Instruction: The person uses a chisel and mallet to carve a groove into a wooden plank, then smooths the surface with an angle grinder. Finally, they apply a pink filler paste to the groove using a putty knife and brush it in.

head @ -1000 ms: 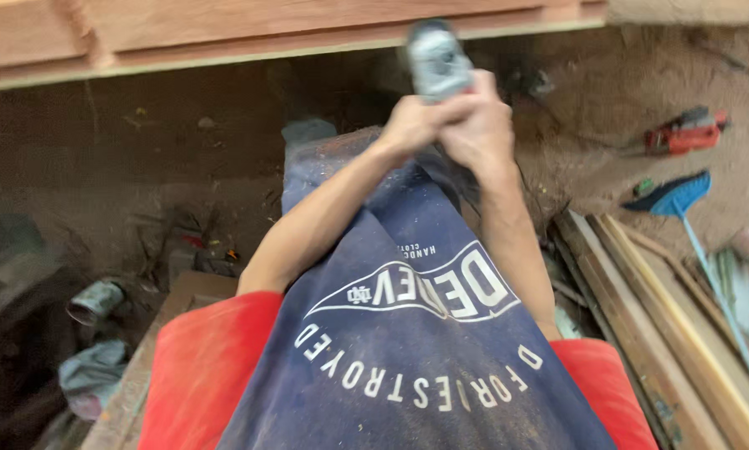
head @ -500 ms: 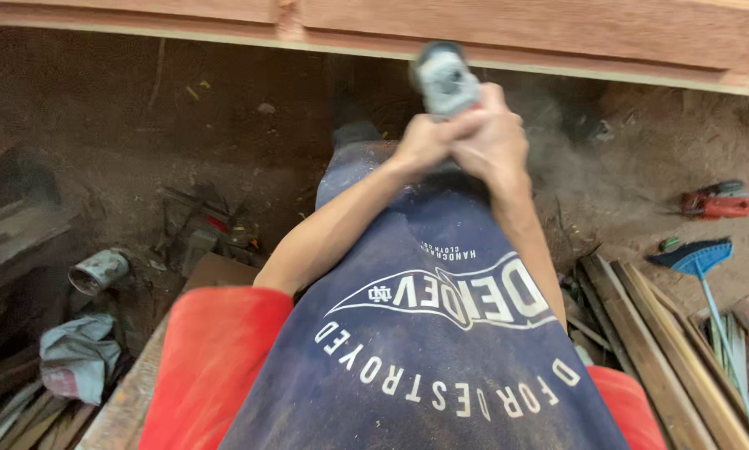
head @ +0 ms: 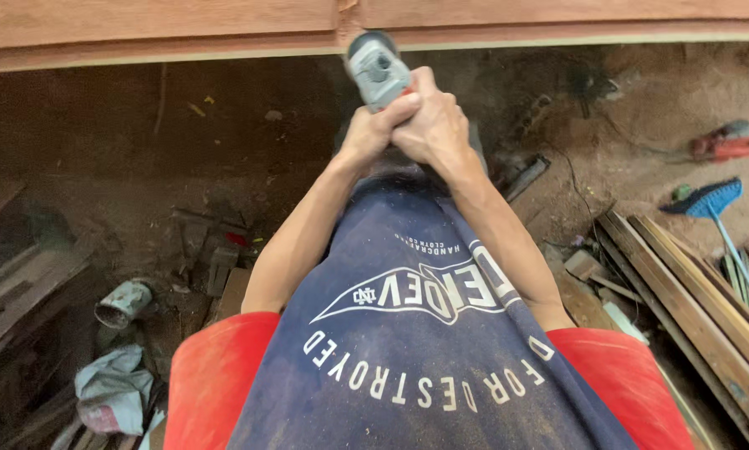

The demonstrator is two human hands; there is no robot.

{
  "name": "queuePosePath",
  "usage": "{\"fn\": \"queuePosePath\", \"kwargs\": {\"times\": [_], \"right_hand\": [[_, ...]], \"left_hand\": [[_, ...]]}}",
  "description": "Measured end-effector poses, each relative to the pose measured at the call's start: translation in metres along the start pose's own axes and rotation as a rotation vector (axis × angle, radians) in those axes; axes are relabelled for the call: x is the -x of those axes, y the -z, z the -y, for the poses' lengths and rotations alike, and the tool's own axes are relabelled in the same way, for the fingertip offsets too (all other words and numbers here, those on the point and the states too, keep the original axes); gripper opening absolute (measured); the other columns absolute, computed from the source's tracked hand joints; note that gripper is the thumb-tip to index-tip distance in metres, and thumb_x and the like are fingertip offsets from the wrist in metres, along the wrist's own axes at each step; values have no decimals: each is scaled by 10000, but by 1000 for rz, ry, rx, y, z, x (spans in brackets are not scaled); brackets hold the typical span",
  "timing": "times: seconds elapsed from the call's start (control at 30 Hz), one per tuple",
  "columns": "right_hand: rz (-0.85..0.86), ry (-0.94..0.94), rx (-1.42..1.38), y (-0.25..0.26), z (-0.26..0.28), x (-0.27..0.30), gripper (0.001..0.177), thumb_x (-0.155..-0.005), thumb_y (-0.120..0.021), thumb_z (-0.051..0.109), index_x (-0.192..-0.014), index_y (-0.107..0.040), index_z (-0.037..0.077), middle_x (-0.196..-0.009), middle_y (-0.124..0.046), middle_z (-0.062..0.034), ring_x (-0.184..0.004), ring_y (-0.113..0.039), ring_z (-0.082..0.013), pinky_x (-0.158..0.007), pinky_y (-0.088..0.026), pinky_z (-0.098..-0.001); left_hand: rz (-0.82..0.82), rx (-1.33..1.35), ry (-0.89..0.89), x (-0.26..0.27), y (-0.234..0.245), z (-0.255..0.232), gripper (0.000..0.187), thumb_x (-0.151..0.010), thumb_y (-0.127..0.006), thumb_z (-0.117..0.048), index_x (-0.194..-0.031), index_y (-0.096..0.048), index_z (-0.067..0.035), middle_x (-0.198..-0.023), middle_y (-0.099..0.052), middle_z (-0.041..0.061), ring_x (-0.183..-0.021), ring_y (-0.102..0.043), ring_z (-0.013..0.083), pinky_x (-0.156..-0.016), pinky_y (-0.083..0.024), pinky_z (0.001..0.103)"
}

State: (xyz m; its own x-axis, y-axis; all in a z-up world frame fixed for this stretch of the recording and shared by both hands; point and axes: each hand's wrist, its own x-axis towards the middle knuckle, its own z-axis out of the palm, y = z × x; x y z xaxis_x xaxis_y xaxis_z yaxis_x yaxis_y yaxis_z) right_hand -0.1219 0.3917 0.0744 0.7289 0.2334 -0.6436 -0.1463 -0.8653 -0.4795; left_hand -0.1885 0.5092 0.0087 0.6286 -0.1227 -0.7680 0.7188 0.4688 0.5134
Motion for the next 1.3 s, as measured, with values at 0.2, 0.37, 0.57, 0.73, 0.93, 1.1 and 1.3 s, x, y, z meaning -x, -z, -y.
{"fn": "queuePosePath", "kwargs": {"times": [0.2, 0.37, 0.57, 0.73, 0.93, 1.1, 1.3], "right_hand": [[-187, -122, -133, 42, -96, 15, 410, -818, -714, 171, -1185, -558, 76, -1071, -734, -217, -1022, -723, -367, -856, -565, -464], [-392, -196, -427, 77, -176, 32, 305, -879, -643, 154, -1169, -637, 57, -1080, -749, -138, -1001, -731, -255, -860, -579, -385], [-500, -195, -994, 98, -217, 83, 314, -765, -748, 83, -1069, -718, 12, -931, -696, -75, -774, -680, -195, -713, -579, -337], [-638, -282, -1255, 95, -236, 106, 264, -765, -759, 121, -1003, -712, 15, -763, -659, -63, -601, -657, -196, -566, -572, -352], [-780, -370, -1235, 80, -230, 98, 327, -717, -806, 123, -1025, -734, 38, -889, -695, -8, -754, -660, -139, -688, -548, -309], [-753, -369, -1193, 78, -212, 100, 348, -683, -792, 146, -1019, -751, 63, -906, -720, -11, -788, -667, -125, -728, -545, -280], [-739, -328, -1172, 82, -208, 118, 381, -677, -811, 137, -1036, -710, 59, -925, -703, -19, -789, -656, -122, -725, -553, -282]], "left_hand": [[130, -308, 52, -44, -99, 20, 715, -716, -790, -575, -1135, -773, 5, -1087, -790, 114, -990, -765, 192, -858, -599, 310], [316, -730, 40, -70, -181, 17, 933, -650, -661, -796, -1158, -773, -22, -1116, -787, 178, -994, -773, 234, -879, -605, 346], [60, -1259, -876, -46, -92, -34, 713, -766, -880, -595, -1255, -691, -112, -1262, -718, 117, -1203, -661, 301, -1089, -499, 451], [-221, -2069, -606, -49, 66, -138, 1208, -606, -914, -511, -1597, -266, -274, -1587, -302, 156, -1435, -301, 395, -1118, -299, 643], [49, -2163, -323, -53, 84, -168, 1456, -433, -981, -510, -1638, -181, -336, -1580, -368, 154, -1345, -462, 437, -1077, -419, 578], [89, -2252, -166, -60, 69, -190, 1469, -485, -954, -538, -1684, -127, -352, -1426, -495, 237, -1221, -583, 425, -1020, -527, 537], [77, -2314, -340, -90, 70, -220, 1586, -406, -996, -597, -1693, -112, -315, -1336, -518, 288, -1169, -576, 436, -989, -513, 561]]}}
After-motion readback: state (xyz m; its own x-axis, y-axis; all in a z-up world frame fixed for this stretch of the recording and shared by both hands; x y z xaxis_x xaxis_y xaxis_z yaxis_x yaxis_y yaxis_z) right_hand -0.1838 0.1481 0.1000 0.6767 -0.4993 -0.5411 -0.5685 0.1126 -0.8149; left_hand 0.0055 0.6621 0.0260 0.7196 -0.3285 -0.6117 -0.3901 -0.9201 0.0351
